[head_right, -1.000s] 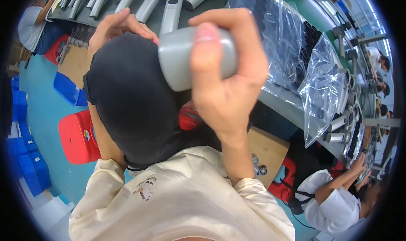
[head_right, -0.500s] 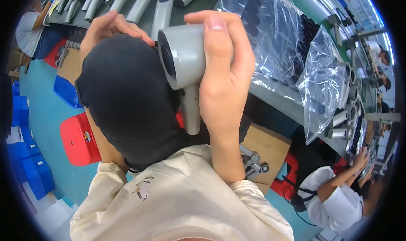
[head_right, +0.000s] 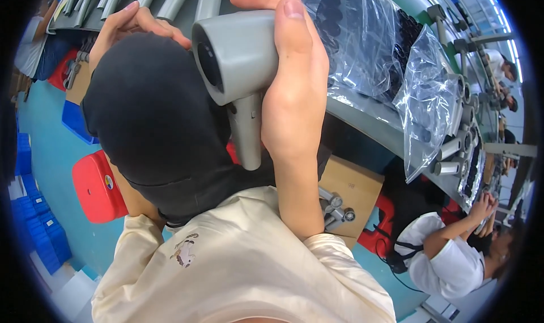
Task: The person assembles components of a hair dryer by hand, combining internal components with a hair dryer housing to create an assembled hair dryer.
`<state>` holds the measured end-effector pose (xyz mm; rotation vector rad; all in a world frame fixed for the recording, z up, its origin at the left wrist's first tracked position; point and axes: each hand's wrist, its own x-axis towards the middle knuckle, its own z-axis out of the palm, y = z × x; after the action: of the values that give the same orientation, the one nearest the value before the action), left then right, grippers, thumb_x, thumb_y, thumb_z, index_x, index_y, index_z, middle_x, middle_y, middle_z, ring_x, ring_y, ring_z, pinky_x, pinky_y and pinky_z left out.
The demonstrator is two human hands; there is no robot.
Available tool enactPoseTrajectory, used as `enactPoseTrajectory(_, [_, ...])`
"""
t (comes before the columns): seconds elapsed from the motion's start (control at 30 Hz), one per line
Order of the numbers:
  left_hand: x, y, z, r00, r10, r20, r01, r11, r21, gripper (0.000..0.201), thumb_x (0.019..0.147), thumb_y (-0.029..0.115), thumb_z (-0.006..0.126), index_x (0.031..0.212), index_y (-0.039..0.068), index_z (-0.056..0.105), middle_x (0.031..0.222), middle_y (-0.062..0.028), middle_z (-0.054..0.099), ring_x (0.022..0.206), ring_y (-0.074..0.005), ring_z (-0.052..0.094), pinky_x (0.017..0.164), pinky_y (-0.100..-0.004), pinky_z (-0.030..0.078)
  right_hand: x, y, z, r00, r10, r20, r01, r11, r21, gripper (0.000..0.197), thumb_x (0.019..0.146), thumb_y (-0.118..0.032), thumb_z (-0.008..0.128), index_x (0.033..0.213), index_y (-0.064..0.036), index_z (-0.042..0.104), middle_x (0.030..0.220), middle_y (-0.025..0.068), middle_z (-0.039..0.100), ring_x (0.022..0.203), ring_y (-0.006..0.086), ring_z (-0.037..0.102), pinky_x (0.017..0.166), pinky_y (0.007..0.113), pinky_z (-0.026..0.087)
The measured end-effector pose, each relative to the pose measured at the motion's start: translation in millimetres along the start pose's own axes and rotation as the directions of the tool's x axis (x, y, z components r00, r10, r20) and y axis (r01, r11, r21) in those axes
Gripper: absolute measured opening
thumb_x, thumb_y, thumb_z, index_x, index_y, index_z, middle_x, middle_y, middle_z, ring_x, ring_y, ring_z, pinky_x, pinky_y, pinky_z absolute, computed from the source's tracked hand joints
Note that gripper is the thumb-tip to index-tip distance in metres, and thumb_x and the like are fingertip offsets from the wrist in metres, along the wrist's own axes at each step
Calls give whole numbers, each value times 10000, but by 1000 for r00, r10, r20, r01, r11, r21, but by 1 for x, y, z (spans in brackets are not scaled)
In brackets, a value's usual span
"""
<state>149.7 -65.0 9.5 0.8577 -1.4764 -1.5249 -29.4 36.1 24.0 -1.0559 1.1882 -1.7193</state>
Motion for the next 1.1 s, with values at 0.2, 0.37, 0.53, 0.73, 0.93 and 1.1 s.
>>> enactPoseTrajectory(0.2, [-1,-3,8,972,171,161,-140,972,-188,472,947,293,311,697,4,588,775,-199,660,758,-272,648,825,-352,499,-1,-6,4,979,-203,7,202,974,-106,458,948,-344,334,1047,29,579,924,144,627,800,173,613,740,265,483])
enactPoseTrajectory(0.37, [4,-6,6,994,81,79,-66,982,-179,440,917,315,391,708,5,622,745,-135,651,740,-196,622,761,-279,461,-2,-16,8,932,-362,38,354,878,-321,362,901,-258,381,937,39,585,863,150,634,746,163,589,719,261,459])
enactPoseTrajectory(0.53, [5,-13,-4,999,40,14,-38,988,-147,446,884,349,449,736,-13,662,720,-84,644,695,-133,599,674,-216,424,0,-22,0,812,-572,114,562,715,-415,286,873,-208,451,823,34,596,801,132,640,731,148,589,722,253,452])
enactPoseTrajectory(0.73, [3,-6,3,999,-18,35,20,998,-66,456,914,317,372,710,-26,593,793,-240,646,775,-310,642,786,-366,499,12,9,-12,701,-685,199,702,614,-360,208,848,-98,470,772,57,586,780,167,634,740,204,593,712,305,471])
enactPoseTrajectory(0.93, [-3,0,10,999,-39,12,39,998,-53,474,905,325,375,726,-37,624,771,-194,648,730,-229,619,740,-294,459,11,-5,-29,783,-616,89,609,727,-317,279,874,-178,429,840,58,575,817,205,623,730,222,586,699,302,476])
enactPoseTrajectory(1.1, [-9,2,23,998,25,66,-4,954,-301,490,919,316,342,702,-34,608,798,-259,643,739,-315,637,767,-358,504,10,4,-29,970,-217,105,196,964,179,404,897,-310,344,961,24,561,855,223,610,741,231,590,684,288,487])
